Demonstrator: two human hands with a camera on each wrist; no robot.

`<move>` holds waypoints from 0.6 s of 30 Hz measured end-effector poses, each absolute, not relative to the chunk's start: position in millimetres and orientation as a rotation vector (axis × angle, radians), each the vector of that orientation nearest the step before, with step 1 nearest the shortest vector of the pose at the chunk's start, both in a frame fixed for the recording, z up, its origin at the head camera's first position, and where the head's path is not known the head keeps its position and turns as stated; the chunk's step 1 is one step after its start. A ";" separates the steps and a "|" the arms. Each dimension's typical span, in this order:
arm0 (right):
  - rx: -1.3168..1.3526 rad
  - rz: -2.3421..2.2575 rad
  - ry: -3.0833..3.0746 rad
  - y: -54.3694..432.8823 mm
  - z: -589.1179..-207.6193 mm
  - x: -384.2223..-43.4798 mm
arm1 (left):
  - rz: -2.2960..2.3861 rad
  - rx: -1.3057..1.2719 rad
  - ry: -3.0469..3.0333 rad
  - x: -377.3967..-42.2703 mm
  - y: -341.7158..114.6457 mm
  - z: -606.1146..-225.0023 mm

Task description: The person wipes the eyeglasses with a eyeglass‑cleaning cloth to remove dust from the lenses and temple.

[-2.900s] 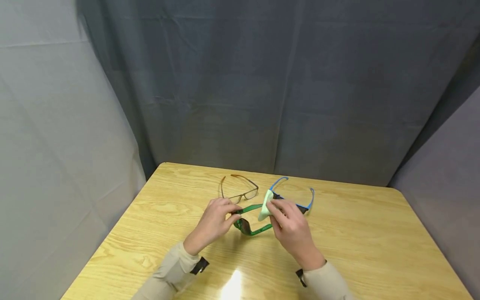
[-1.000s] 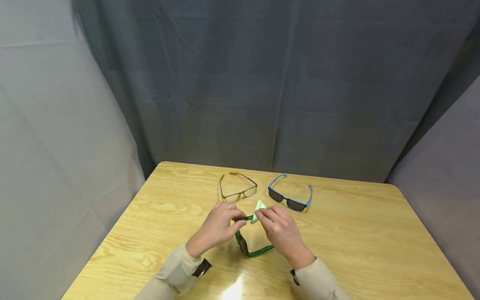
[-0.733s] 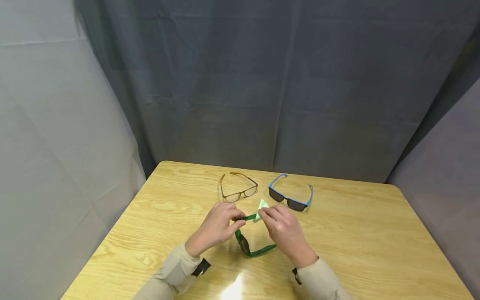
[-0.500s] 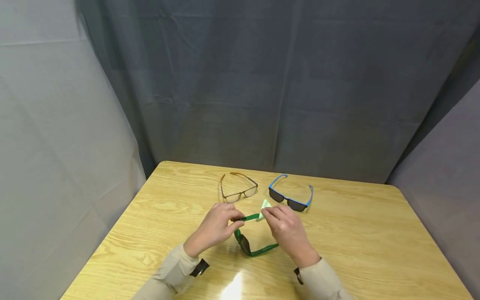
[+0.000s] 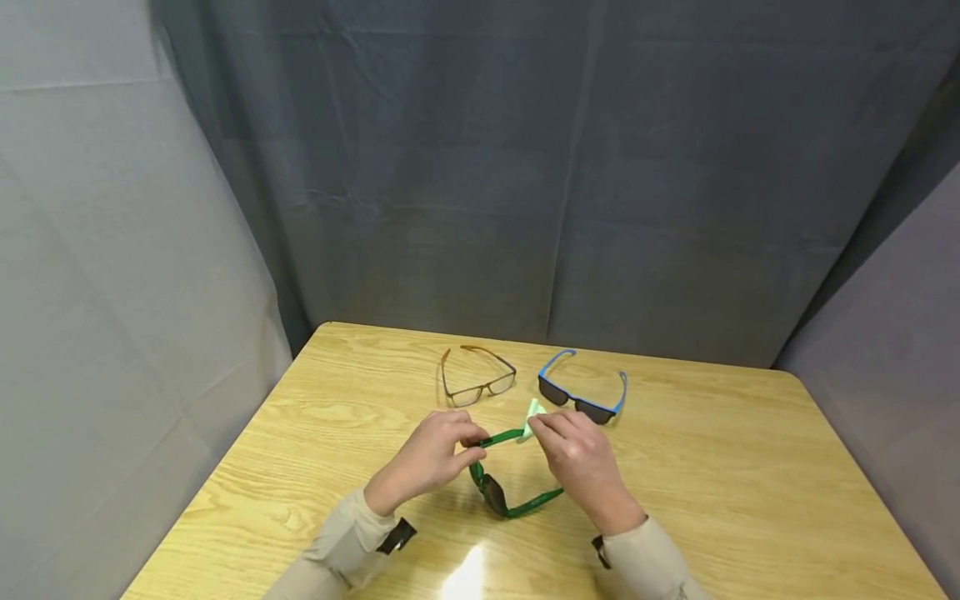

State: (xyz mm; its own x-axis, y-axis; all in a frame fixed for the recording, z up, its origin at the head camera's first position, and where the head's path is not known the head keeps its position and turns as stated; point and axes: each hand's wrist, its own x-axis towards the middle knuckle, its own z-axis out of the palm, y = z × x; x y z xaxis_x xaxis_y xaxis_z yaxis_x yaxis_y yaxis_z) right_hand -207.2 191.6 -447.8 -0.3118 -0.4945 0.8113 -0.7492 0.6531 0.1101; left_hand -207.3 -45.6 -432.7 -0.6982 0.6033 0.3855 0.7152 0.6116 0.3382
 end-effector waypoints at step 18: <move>0.956 0.381 -1.980 197.6 -450.2 -212.2 | -0.706 -1.087 -2.628 -209.5 -48.0 -433.4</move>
State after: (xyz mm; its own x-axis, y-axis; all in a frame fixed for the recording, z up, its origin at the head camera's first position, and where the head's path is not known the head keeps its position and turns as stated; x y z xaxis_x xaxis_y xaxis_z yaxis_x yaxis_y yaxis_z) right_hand -212.2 197.6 -450.2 -0.3172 -0.4784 0.8188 -0.7482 0.6568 0.0939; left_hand -209.5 -48.0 -433.4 -0.7056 0.6076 0.3646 0.7086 0.6128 0.3499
